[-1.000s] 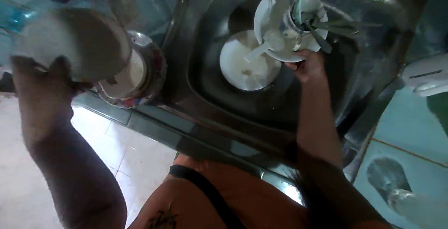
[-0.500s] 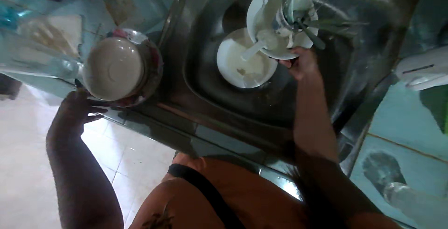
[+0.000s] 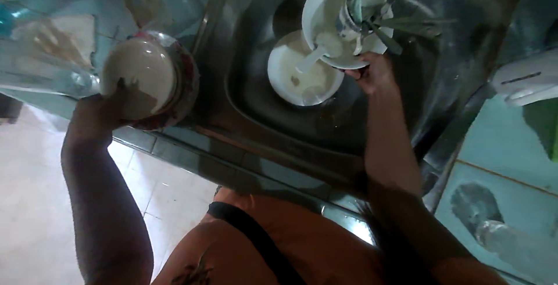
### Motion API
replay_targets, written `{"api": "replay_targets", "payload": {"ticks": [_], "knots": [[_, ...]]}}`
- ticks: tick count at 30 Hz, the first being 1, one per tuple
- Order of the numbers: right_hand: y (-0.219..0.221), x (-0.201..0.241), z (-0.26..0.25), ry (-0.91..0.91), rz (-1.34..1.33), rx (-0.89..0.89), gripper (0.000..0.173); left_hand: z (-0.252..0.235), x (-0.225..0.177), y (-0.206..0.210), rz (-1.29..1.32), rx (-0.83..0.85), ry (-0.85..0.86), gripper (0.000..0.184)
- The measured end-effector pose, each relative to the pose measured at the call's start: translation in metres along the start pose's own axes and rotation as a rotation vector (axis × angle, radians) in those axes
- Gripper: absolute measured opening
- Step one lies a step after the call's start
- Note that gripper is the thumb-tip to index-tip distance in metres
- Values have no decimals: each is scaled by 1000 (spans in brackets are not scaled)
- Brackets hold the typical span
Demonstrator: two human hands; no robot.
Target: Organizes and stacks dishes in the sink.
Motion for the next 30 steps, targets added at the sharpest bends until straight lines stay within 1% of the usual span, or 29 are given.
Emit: {"api": "replay_targets", "payload": {"ticks": [1,5,7,9,11,12,13,16,18,21,23,24,25,27,28,30], "knots": [[0,-1,-1,3,-3,4,14,-2,-3,-1,-17,5,18,63],[3,-4,-2,26,31,-2,14,-9,-15,-6,-129,3,117,55],[4,-5,-2,47,68,-5,15,-12,-14,-8,-112,19,190,47],[7,-6,-2,74,95,-4,10,-14,-11,-9,-22,35,213,46],[9,-13,-4,106,109,33,8,-20,-6,-8,72,78,202,40],[11,-18,-6,120,112,58,9,-22,-5,-8,110,92,187,40],[13,-23,-7,135,113,74,11,-24,-4,-8,139,104,171,41],[20,-33,-8,195,135,93,8,-29,2,-10,183,171,173,34],[24,-35,-8,217,163,93,9,-30,8,-18,140,120,140,39],[25,-38,-7,219,169,97,9,-31,36,-36,50,-48,13,48],[27,-37,-6,215,155,82,6,-22,46,-32,90,2,-72,49],[28,-36,-5,217,156,71,5,-14,44,-22,105,57,-100,46],[28,-35,-4,219,160,67,6,-9,40,-12,111,122,-105,40],[28,-34,-3,219,168,56,6,-7,33,2,89,216,-51,30],[27,-34,-4,216,168,56,6,-8,31,6,71,227,-12,32],[23,-34,-5,201,158,63,7,-6,29,11,74,177,64,37]]}}
Point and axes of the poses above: each hand's wrist, its own z-axis away from the middle knuckle, its own y-axis out of the palm, x = y × z, the point moved 6 cm from there along -z, towards the middle knuckle, and after that the axes turned 13 degrees about x, right-handed, at the moved point
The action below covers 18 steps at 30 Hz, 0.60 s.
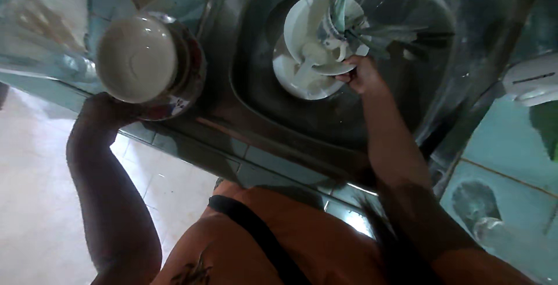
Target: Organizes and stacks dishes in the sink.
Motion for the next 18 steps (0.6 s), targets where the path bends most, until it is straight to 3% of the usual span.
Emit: {"api": "replay_targets", "payload": {"ticks": [3,7,11,18], "knots": [[-6,5,1,-27,-28,-8,10,-1,6,10,210,-84,164,33],[-14,14,6,-76,-24,-14,8,9,-8,27,417,-107,260,27],[-18,24,15,-131,-41,7,13,10,-34,51,467,-27,280,23],[-32,31,20,-208,-115,-21,14,-10,-105,124,449,218,312,38]]}}
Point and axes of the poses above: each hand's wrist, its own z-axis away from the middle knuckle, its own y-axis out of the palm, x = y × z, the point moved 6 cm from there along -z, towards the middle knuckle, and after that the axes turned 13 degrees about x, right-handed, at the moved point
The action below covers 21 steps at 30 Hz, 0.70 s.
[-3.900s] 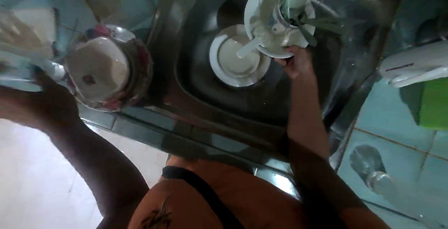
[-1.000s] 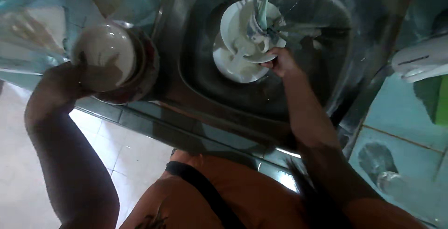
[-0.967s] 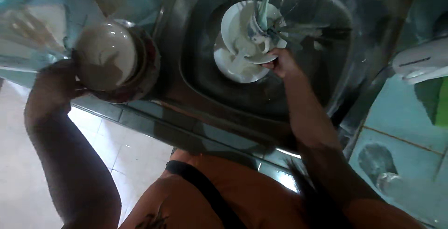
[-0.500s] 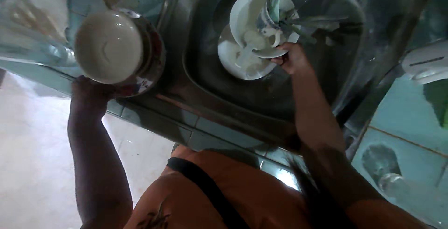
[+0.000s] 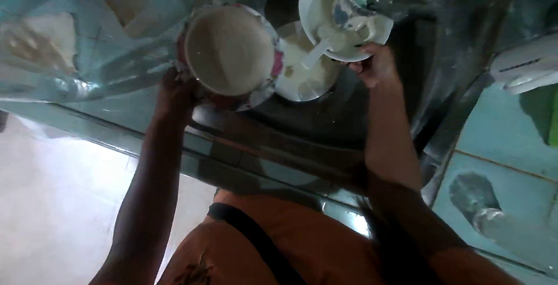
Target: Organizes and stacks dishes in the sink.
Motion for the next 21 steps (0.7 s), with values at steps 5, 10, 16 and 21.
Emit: {"api": "replay_targets", "payload": {"ticks": [5,10,16,21], "knots": [[-16,4,0,7,-37,-86,14,-40,-6,56,-80,109,-61,45],[-34,10,5,-28,-37,-133,31,-65,4,91,-197,218,-118,47],[-36,13,12,10,-46,-182,35,-71,22,89,-181,134,-196,41],[-39,8,8,-2,-70,-159,26,-70,18,85,-141,194,-120,38]]}}
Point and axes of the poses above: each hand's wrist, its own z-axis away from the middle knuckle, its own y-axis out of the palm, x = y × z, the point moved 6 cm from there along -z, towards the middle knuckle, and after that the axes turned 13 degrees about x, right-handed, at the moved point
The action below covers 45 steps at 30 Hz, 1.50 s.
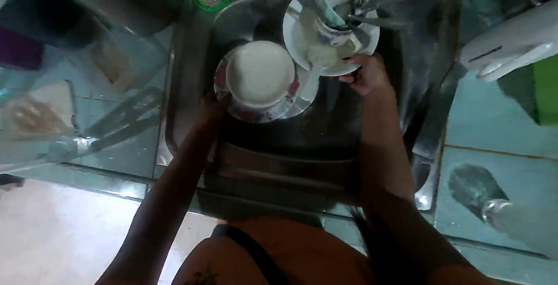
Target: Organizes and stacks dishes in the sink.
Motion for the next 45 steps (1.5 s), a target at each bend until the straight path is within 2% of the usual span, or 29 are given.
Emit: {"api": "replay_targets", "payload": {"ticks": [3,6,13,15,17,20,22,23,25,26,28,35,38,41,45], "knots": [[2,3,1,-10,15,17,27,-4,-1,3,-109,-24,3,40],[2,2,-1,-14,25,28,25,-12,8,13,-133,-33,-113,42],[4,3,-1,-17,22,44,18,-49,7,43,-46,122,-76,44],[3,2,-2,-18,15,54,16,-56,-1,49,-248,131,-90,47],[3,1,-3,-8,6,57,15,-53,-18,51,-560,108,-105,52],[4,0,-4,-15,1,78,14,-51,-41,43,-862,-40,-21,60],[4,-1,-6,-20,7,99,14,-49,-56,47,-802,-51,101,53],[5,-1,-6,-24,8,92,14,-49,-59,55,-725,19,123,53],[6,-2,-5,-23,5,89,15,-55,-47,69,-552,217,-13,68],[7,-1,-3,-24,2,83,15,-61,-39,71,-467,258,-69,77],[7,-1,-2,-17,-18,58,13,-72,-31,73,-355,273,-97,85],[9,-1,0,0,-43,59,12,-77,-44,76,-296,299,30,77],[10,0,0,-13,-51,75,12,-76,-40,82,-52,323,59,69],[10,0,-1,-14,-40,70,13,-75,-29,90,164,354,27,73],[11,1,2,-5,-28,62,11,-73,-9,94,109,282,-34,78]]}}
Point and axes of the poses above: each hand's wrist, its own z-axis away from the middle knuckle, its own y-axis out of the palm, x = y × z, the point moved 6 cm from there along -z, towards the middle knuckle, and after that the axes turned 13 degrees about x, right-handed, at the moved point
